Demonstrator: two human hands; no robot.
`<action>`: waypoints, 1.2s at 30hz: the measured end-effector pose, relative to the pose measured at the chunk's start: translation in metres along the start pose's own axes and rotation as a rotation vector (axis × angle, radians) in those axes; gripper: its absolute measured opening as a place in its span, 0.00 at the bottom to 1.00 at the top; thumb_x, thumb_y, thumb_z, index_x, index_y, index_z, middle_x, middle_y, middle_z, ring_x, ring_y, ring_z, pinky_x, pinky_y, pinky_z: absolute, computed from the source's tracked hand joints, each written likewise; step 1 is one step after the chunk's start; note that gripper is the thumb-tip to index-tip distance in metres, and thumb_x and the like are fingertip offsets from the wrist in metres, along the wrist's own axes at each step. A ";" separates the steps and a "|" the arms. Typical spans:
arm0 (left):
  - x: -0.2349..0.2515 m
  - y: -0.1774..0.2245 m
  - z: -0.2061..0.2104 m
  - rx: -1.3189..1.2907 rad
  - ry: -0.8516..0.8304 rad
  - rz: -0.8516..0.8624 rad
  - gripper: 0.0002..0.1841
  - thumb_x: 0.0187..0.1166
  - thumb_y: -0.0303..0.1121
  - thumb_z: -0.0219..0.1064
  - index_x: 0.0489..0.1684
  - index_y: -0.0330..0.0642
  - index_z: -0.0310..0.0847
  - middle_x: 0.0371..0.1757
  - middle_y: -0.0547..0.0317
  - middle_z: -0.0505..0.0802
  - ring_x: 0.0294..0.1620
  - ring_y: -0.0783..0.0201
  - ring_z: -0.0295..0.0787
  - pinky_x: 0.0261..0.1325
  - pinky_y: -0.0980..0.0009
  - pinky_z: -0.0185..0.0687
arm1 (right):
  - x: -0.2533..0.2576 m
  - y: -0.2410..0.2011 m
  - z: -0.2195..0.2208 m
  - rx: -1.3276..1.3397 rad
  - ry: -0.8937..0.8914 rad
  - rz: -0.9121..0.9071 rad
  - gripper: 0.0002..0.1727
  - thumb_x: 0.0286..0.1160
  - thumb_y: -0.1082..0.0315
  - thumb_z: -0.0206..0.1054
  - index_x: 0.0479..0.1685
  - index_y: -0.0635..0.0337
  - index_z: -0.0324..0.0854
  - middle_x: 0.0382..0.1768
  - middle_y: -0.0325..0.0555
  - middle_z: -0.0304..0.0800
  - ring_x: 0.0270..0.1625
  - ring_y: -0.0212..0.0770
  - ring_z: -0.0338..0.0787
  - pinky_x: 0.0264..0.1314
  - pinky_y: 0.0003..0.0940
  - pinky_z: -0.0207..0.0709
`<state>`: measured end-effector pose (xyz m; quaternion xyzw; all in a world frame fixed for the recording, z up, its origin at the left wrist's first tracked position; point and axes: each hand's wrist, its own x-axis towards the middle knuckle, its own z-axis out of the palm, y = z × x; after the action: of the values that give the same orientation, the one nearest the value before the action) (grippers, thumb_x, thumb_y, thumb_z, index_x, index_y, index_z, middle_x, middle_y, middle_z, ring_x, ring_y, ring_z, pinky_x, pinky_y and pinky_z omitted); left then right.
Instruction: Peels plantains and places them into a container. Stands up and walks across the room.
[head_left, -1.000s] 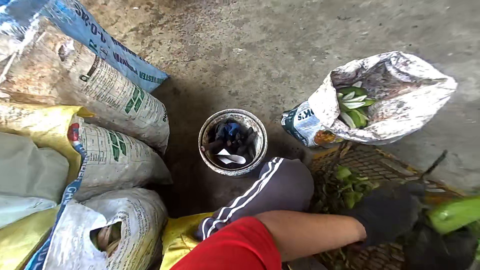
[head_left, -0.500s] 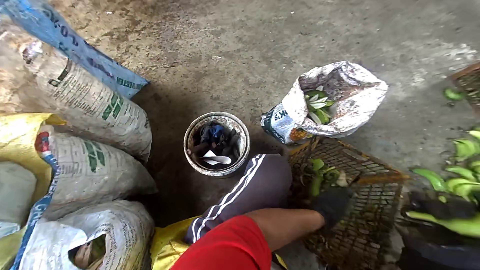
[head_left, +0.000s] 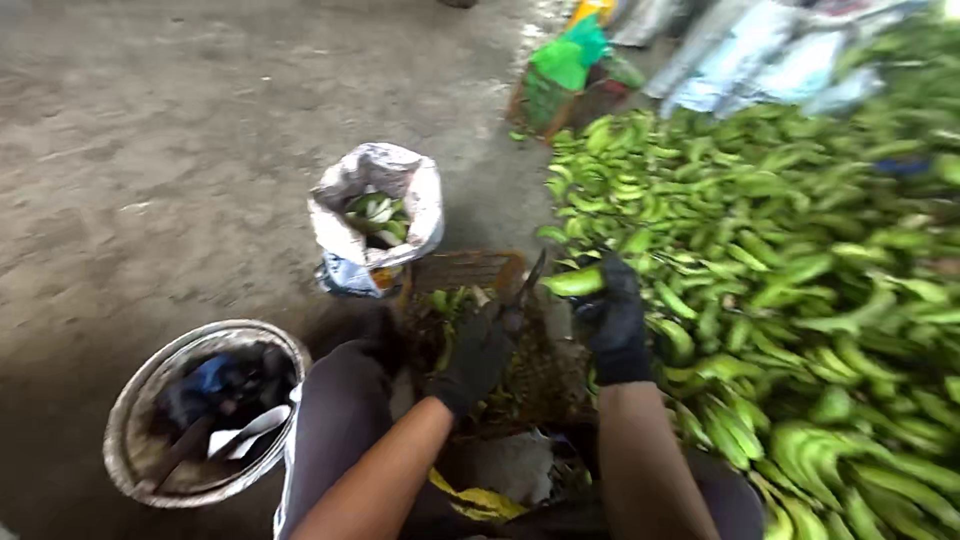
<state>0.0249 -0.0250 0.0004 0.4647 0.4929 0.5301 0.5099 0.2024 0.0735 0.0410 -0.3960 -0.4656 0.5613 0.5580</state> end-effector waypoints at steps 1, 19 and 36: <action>-0.004 0.005 0.003 -0.017 -0.016 0.001 0.22 0.89 0.43 0.54 0.72 0.36 0.75 0.41 0.57 0.88 0.37 0.69 0.84 0.44 0.69 0.84 | -0.004 0.003 0.001 0.025 -0.001 0.006 0.21 0.92 0.53 0.47 0.77 0.45 0.69 0.53 0.41 0.90 0.42 0.38 0.92 0.37 0.32 0.89; -0.007 0.014 0.011 -0.413 -0.025 -0.122 0.17 0.93 0.35 0.48 0.75 0.41 0.69 0.28 0.63 0.83 0.24 0.71 0.79 0.28 0.77 0.79 | -0.037 0.032 0.032 0.109 0.004 -0.064 0.23 0.89 0.53 0.51 0.79 0.45 0.68 0.49 0.38 0.89 0.38 0.31 0.91 0.33 0.25 0.87; -0.013 0.019 -0.013 -0.515 -0.406 -0.198 0.11 0.89 0.38 0.52 0.52 0.45 0.77 0.27 0.67 0.86 0.28 0.72 0.84 0.36 0.77 0.86 | -0.006 0.026 -0.030 0.110 -0.447 0.309 0.25 0.88 0.55 0.49 0.79 0.53 0.72 0.54 0.45 0.90 0.50 0.37 0.91 0.51 0.33 0.88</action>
<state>0.0108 -0.0386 0.0186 0.3666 0.2742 0.4817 0.7472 0.2249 0.0715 0.0080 -0.2977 -0.4801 0.7376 0.3699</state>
